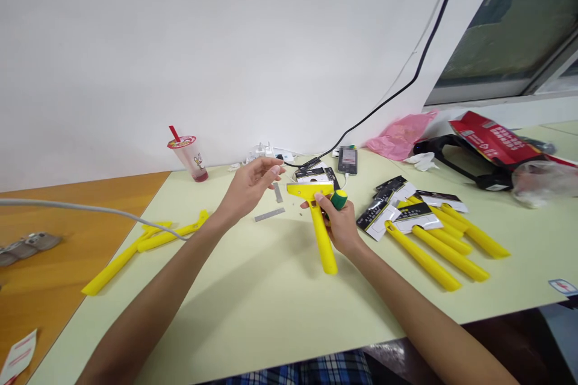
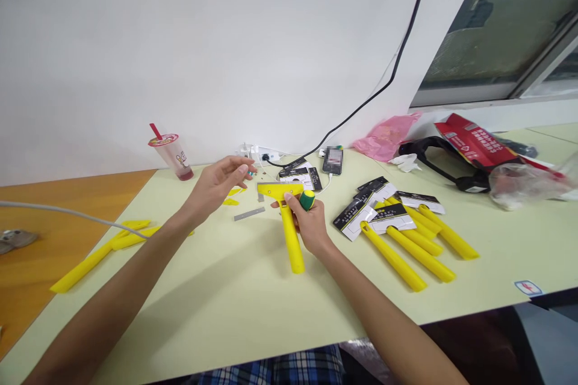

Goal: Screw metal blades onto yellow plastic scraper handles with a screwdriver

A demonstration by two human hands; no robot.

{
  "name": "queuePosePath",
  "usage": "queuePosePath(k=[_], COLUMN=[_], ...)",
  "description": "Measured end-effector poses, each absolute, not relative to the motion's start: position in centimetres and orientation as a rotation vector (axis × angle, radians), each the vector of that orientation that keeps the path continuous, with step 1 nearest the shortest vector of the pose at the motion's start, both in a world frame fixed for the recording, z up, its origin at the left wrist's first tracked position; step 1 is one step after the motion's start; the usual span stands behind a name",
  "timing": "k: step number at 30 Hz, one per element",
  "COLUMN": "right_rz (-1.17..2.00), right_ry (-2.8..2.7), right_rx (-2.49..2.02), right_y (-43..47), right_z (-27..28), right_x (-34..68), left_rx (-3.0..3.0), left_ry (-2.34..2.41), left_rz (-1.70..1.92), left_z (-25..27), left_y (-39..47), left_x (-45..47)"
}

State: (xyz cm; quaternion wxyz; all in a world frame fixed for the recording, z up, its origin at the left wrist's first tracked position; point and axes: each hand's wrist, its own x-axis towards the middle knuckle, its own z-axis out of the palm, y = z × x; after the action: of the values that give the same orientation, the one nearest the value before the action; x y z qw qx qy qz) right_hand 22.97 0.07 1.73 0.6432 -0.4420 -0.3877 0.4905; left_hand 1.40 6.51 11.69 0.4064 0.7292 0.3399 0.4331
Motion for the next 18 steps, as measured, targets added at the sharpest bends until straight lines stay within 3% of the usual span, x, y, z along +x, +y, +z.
queuePosePath(k=[4, 10, 18], right_rz=[1.067, 1.134, 1.367], right_ry=[-0.741, -0.651, -0.632], right_rx=[-0.999, -0.987, -0.858], right_y=[1.2, 3.2, 3.2], right_z=[2.5, 1.2, 0.1], right_x=[24.2, 28.3, 32.4], left_rx=[1.759, 1.962, 2.169], left_ry=[0.896, 1.013, 0.872], left_rz=[1.179, 0.784, 0.609], left_z=[7.4, 0.2, -0.7], left_y=[8.0, 7.2, 7.2], left_x=[2.7, 5.0, 9.0])
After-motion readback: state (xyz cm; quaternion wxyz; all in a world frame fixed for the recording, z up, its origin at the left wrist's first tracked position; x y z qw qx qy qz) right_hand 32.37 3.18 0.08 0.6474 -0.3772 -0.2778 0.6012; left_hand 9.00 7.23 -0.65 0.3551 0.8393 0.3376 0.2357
